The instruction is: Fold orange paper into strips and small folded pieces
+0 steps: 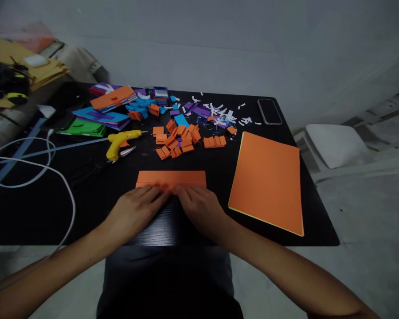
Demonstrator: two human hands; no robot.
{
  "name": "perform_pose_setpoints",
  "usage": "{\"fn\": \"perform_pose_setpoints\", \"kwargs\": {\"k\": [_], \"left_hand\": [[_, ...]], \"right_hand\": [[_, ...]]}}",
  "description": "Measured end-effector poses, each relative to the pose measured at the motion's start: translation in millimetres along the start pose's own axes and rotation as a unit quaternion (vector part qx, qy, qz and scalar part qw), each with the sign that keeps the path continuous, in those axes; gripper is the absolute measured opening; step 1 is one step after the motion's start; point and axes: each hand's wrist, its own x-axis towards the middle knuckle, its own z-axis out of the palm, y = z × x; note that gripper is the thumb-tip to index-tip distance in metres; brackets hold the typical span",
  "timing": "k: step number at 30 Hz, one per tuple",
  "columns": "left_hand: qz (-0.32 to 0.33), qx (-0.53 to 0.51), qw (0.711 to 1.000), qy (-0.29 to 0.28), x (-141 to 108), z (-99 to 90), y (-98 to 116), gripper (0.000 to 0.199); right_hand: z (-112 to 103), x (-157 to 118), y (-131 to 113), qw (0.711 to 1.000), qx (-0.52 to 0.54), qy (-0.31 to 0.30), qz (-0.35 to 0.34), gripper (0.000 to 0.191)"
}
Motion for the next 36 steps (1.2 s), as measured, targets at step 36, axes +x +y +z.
{"fn": "perform_pose_setpoints", "kwargs": {"k": [36], "left_hand": [[-0.014, -0.006, 1.000, -0.018, 0, 11.8, 16, 0.034]], "right_hand": [[-12, -31, 23, 0.987, -0.096, -0.019, 0.129, 0.035]]}}
